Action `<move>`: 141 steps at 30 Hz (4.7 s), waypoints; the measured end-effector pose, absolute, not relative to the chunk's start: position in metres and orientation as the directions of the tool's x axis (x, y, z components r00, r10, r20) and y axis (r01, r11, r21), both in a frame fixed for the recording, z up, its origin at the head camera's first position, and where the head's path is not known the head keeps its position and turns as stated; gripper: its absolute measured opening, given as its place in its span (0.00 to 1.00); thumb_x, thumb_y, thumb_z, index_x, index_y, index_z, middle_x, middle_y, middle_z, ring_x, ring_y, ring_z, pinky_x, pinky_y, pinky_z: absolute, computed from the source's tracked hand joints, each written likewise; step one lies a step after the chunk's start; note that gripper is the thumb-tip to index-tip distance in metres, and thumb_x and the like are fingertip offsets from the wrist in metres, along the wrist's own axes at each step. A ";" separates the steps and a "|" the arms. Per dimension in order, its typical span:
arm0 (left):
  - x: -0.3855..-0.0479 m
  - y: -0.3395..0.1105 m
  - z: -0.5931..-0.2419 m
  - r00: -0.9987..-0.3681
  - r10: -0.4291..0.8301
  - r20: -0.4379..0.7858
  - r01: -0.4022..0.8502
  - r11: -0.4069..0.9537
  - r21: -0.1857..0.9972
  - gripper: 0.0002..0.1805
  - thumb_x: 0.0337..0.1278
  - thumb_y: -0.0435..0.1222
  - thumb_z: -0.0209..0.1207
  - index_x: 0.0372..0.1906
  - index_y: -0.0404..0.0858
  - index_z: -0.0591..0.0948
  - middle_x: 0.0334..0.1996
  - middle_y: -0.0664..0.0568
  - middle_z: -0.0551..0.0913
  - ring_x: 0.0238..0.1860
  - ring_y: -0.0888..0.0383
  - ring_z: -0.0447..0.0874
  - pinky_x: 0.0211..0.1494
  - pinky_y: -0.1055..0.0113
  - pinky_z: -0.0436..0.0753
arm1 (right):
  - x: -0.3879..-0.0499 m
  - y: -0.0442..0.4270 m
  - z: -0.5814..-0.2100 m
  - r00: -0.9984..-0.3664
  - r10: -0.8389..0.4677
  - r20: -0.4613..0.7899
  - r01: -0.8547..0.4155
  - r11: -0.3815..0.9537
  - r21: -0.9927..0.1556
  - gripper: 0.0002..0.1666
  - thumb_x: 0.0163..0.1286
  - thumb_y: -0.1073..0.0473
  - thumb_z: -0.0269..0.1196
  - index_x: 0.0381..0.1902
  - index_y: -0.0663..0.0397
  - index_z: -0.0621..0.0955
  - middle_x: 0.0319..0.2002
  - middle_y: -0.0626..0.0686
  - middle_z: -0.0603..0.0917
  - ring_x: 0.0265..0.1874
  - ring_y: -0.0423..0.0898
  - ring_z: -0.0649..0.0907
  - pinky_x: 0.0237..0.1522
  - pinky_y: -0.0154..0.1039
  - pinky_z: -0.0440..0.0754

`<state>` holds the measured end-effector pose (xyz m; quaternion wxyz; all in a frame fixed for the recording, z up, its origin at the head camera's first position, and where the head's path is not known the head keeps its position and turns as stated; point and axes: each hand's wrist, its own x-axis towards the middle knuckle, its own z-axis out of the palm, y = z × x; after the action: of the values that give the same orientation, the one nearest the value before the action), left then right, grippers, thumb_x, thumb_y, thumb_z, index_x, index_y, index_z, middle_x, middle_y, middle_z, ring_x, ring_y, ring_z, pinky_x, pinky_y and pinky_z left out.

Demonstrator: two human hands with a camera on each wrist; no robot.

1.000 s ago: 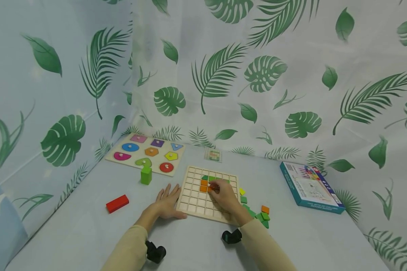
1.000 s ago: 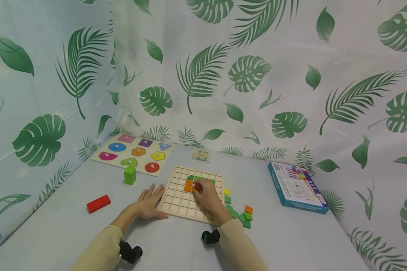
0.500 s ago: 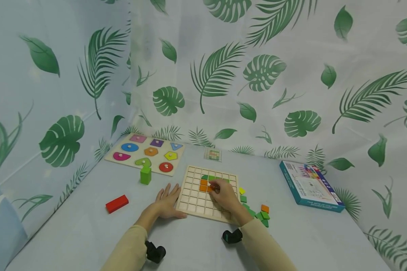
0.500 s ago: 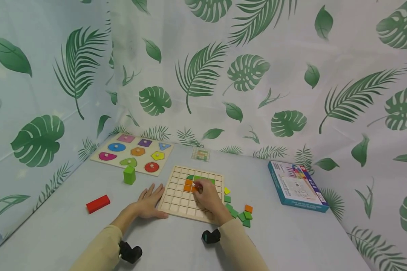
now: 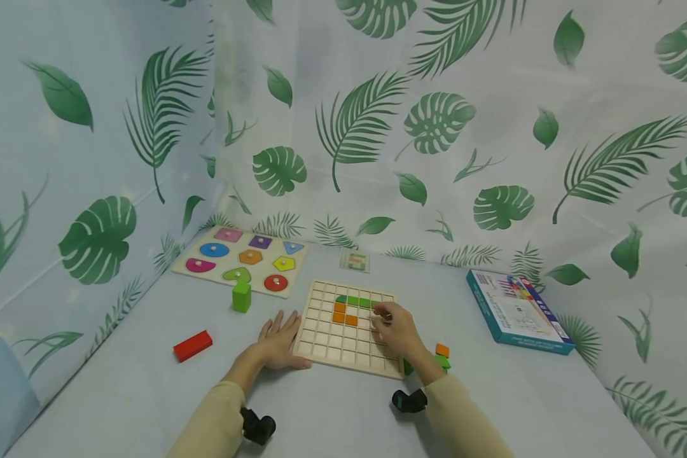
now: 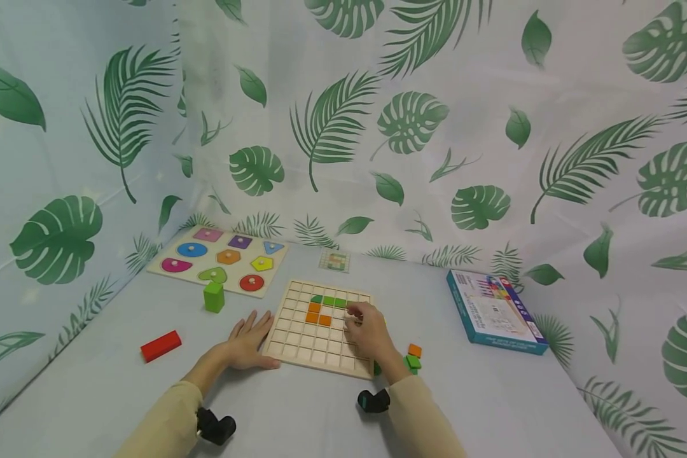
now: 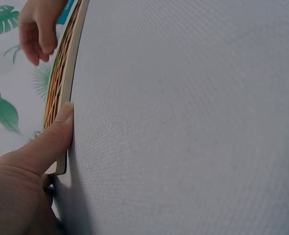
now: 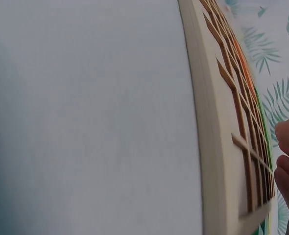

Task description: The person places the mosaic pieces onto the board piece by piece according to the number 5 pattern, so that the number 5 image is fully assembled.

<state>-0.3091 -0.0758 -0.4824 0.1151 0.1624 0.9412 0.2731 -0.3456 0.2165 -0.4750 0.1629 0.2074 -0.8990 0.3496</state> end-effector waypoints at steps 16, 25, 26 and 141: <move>-0.306 -0.077 -0.479 -0.916 0.380 -0.131 0.244 0.785 0.570 0.57 0.45 0.55 0.67 0.73 0.32 0.50 0.74 0.41 0.43 0.73 0.43 0.26 0.71 0.49 0.30 | -0.331 0.265 -0.473 -0.863 -0.172 0.475 -0.424 0.758 -0.495 0.16 0.57 0.70 0.65 0.46 0.64 0.80 0.40 0.56 0.83 0.40 0.50 0.81 0.42 0.46 0.81; -0.300 -0.077 -0.465 -0.907 0.390 -0.159 0.244 0.795 0.556 0.56 0.47 0.53 0.66 0.73 0.30 0.50 0.74 0.39 0.44 0.73 0.42 0.28 0.71 0.48 0.32 | -0.325 0.289 -0.473 -0.895 -0.123 0.428 -0.348 0.792 -0.501 0.15 0.59 0.68 0.64 0.46 0.61 0.80 0.40 0.55 0.83 0.40 0.51 0.81 0.44 0.48 0.80; -0.299 -0.077 -0.464 -0.907 0.391 -0.160 0.245 0.795 0.555 0.56 0.47 0.53 0.66 0.73 0.30 0.50 0.74 0.39 0.44 0.73 0.41 0.28 0.71 0.48 0.33 | -0.325 0.292 -0.473 -0.898 -0.121 0.423 -0.342 0.797 -0.498 0.15 0.59 0.68 0.64 0.46 0.61 0.80 0.39 0.55 0.83 0.40 0.51 0.81 0.44 0.48 0.80; -0.299 -0.076 -0.470 -0.918 0.373 -0.134 0.249 0.805 0.539 0.55 0.45 0.54 0.67 0.73 0.32 0.53 0.74 0.40 0.47 0.73 0.41 0.31 0.71 0.47 0.35 | -0.344 0.224 -0.482 -0.897 -0.206 0.390 -0.416 0.689 -0.594 0.18 0.55 0.70 0.67 0.46 0.62 0.80 0.34 0.50 0.83 0.32 0.43 0.81 0.35 0.35 0.82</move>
<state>-0.2988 -0.0756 -0.4702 0.1173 0.1650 0.9427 0.2653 -0.3440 0.2241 -0.4819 0.1478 0.1717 -0.9069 0.3552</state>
